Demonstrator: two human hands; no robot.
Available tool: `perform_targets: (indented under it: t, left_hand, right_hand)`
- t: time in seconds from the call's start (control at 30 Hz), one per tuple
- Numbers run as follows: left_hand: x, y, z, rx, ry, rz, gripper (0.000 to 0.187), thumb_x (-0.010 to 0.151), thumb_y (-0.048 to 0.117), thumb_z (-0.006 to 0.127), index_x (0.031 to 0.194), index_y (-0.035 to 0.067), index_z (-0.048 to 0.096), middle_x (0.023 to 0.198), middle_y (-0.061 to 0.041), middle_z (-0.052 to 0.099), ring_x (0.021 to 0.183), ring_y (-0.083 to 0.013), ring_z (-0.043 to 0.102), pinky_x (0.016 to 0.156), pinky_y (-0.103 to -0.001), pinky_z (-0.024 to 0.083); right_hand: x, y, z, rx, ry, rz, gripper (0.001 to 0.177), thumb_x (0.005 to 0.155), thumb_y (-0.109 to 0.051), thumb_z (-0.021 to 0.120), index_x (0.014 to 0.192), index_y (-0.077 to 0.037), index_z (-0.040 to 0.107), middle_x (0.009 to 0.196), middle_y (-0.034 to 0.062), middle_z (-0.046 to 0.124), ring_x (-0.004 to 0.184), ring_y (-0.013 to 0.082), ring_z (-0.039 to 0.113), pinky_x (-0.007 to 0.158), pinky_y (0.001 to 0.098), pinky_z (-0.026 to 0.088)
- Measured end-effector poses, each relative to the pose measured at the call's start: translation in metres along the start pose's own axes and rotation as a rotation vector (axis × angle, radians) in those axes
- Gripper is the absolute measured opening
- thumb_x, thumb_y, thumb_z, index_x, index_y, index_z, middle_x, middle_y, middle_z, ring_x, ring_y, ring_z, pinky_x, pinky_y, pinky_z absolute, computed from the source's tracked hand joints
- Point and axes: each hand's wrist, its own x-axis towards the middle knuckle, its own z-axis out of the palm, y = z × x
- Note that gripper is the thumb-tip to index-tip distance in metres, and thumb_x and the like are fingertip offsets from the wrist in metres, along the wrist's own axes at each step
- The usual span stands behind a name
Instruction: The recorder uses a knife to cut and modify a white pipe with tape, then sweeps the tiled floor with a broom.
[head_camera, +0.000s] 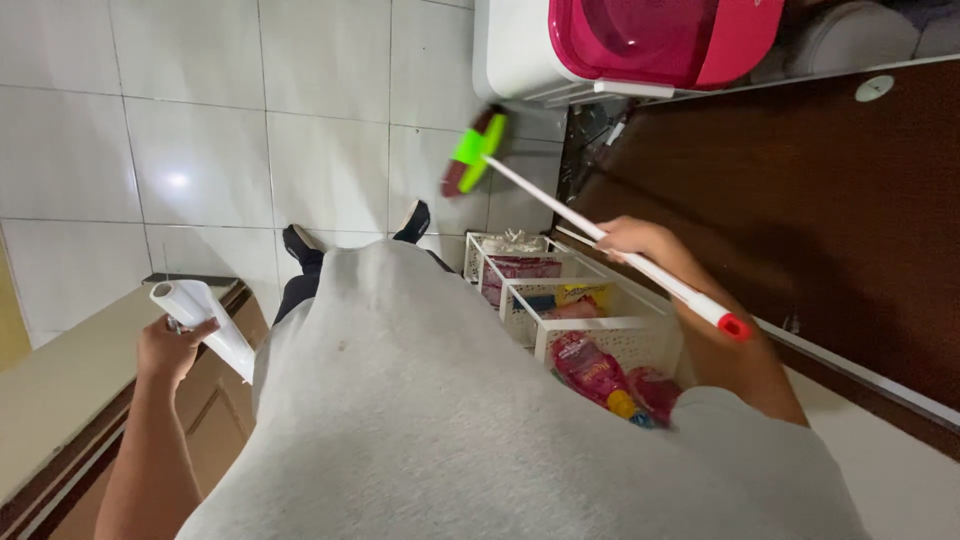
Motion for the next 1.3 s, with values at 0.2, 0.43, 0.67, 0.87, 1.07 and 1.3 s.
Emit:
perform_targets:
  t: [0.2, 0.43, 0.67, 0.87, 1.07, 1.3]
  left_hand:
    - [0.001, 0.005, 0.002, -0.034, 0.021, -0.041, 0.055, 0.082, 0.028, 0.090, 0.123, -0.001, 0.069, 0.112, -0.017, 0.074, 0.093, -0.0280, 0.070, 0.076, -0.044, 0.056]
    - [0.020, 0.001, 0.005, -0.083, 0.006, 0.074, 0.055, 0.080, 0.027, 0.090, 0.122, -0.002, 0.070, 0.115, -0.016, 0.074, 0.099, -0.0269, 0.069, 0.087, -0.042, 0.055]
    - [0.023, 0.023, -0.007, -0.069, 0.032, 0.031, 0.056, 0.079, 0.025, 0.091, 0.122, -0.004, 0.070, 0.115, -0.016, 0.075, 0.100, -0.0278, 0.071, 0.088, -0.044, 0.055]
    - [0.009, 0.036, -0.008, -0.091, 0.032, -0.094, 0.054, 0.079, 0.027, 0.091, 0.121, -0.001, 0.072, 0.112, -0.015, 0.075, 0.098, -0.0258, 0.070, 0.088, -0.042, 0.053]
    - [-0.018, 0.031, -0.009, -0.165, 0.058, -0.032, 0.046, 0.081, 0.020, 0.090, 0.115, -0.004, 0.071, 0.107, -0.016, 0.075, 0.094, -0.0269, 0.069, 0.085, -0.044, 0.054]
    - [-0.019, -0.011, 0.004, -0.202, 0.030, -0.122, 0.042, 0.083, 0.021, 0.088, 0.114, -0.002, 0.073, 0.108, -0.015, 0.076, 0.095, -0.0246, 0.071, 0.085, -0.041, 0.054]
  right_hand:
    - [-0.056, 0.058, -0.025, 0.014, 0.180, 0.154, 0.026, 0.094, -0.017, 0.072, 0.109, 0.005, 0.071, 0.071, 0.0115, 0.065, 0.052, 0.0187, 0.056, 0.051, 0.0369, 0.045]
    - [-0.020, 0.089, -0.057, 0.087, 0.374, -0.005, 0.022, 0.088, -0.017, 0.074, 0.093, 0.004, 0.072, 0.070, 0.0118, 0.068, 0.059, 0.0218, 0.064, 0.057, 0.0363, 0.052]
    - [-0.139, -0.052, -0.028, -0.134, 0.063, 0.158, 0.047, 0.091, -0.012, 0.067, 0.137, -0.015, 0.065, 0.061, 0.0037, 0.058, 0.048, 0.0141, 0.048, 0.047, 0.0331, 0.045]
    - [-0.087, -0.167, 0.012, -0.113, -0.059, -0.122, 0.054, 0.094, -0.012, 0.064, 0.146, -0.024, 0.056, 0.061, 0.0009, 0.054, 0.047, 0.0101, 0.048, 0.043, 0.0290, 0.043]
    - [0.095, -0.261, 0.056, 0.146, -0.127, -0.325, 0.054, 0.093, -0.008, 0.064, 0.146, -0.017, 0.057, 0.064, -0.0007, 0.056, 0.048, 0.0094, 0.049, 0.041, 0.0266, 0.040]
    - [0.066, -0.133, -0.010, 0.063, -0.073, -0.213, 0.033, 0.097, -0.013, 0.065, 0.129, -0.009, 0.067, 0.060, -0.0013, 0.056, 0.045, 0.0103, 0.048, 0.040, 0.0298, 0.038]
